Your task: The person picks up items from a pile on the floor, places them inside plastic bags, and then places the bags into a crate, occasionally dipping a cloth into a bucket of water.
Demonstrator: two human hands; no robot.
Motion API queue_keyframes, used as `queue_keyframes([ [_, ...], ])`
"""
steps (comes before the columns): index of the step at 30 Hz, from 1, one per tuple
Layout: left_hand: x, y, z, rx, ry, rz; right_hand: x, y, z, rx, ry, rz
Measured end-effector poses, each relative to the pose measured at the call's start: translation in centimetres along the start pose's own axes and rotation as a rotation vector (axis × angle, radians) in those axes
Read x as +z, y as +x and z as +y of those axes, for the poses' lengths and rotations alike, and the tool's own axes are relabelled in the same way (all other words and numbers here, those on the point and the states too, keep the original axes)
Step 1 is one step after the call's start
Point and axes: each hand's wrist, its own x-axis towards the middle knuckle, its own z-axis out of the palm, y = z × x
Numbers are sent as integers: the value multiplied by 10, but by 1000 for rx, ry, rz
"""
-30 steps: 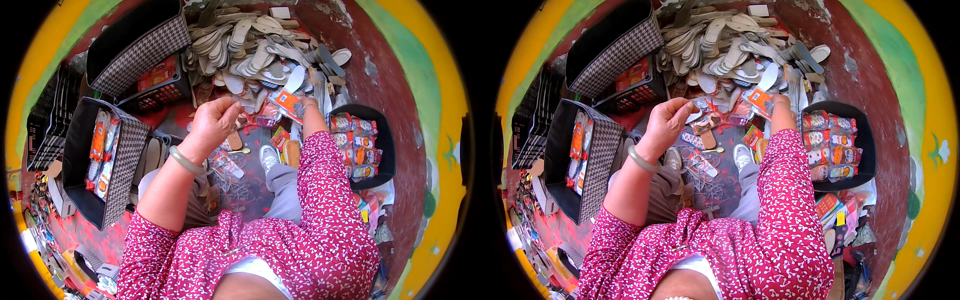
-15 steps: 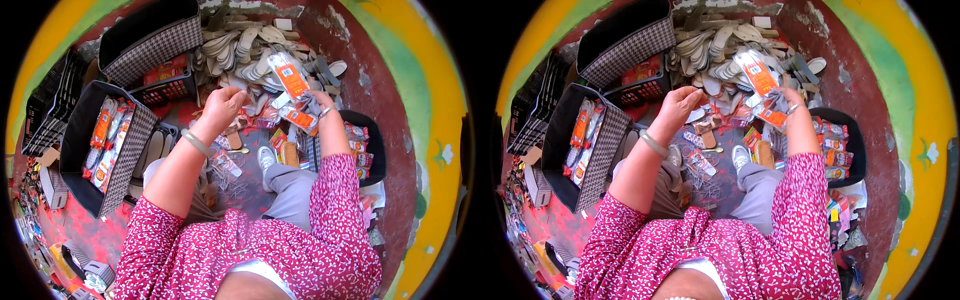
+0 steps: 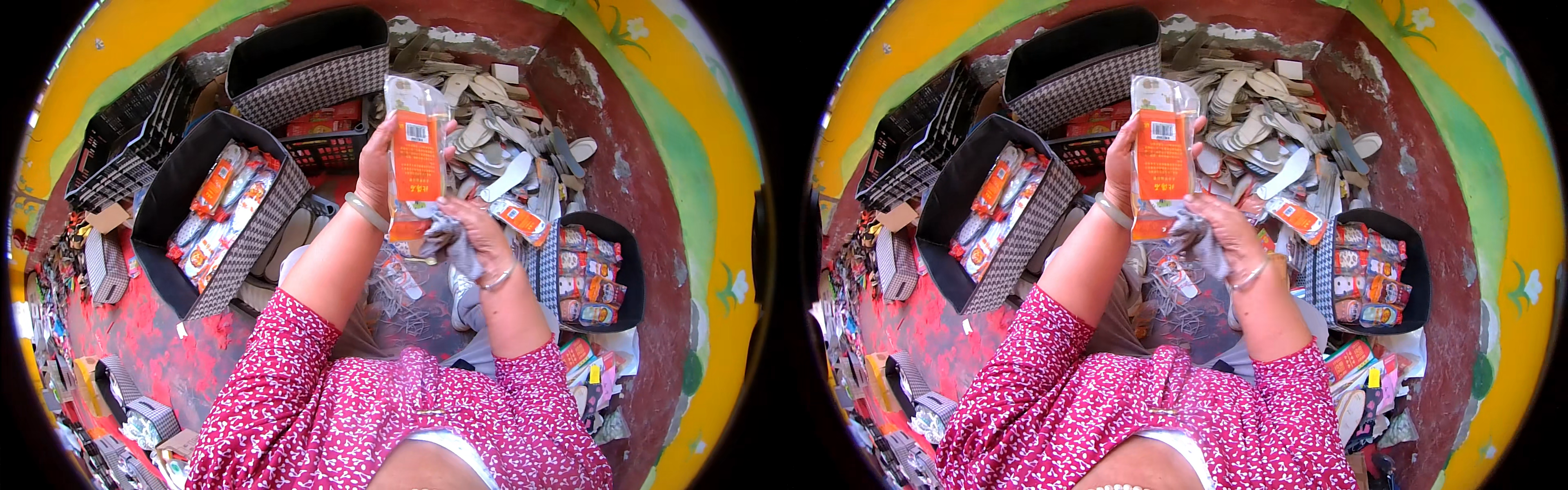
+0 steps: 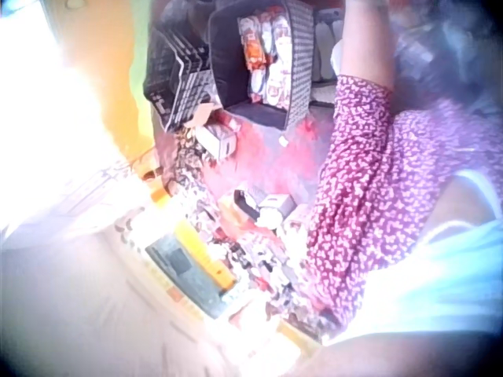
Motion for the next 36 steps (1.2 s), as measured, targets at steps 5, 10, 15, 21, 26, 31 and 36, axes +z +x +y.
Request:
queue_keyframes([
  [5,-25,-2,17,-115,-124,-133,4,-19,-52,-517,98,108],
  [10,-21,4,-8,-175,-215,-46,30,-14,-29,-1138,-756,5],
  [15,-10,-11,-29,-360,-214,-64,26,5,4,-1249,-1387,-2],
  [21,-18,-19,-59,-253,-115,44,6,21,-31,-1280,-1442,294],
  [26,14,-30,-61,-321,46,3,-1,29,-42,-1188,-1160,459],
  [31,-27,-6,-46,-160,10,127,26,11,-15,-1070,-1098,218],
  [36,-25,-8,-14,-223,-88,-128,46,-2,4,-1204,-1417,108],
])
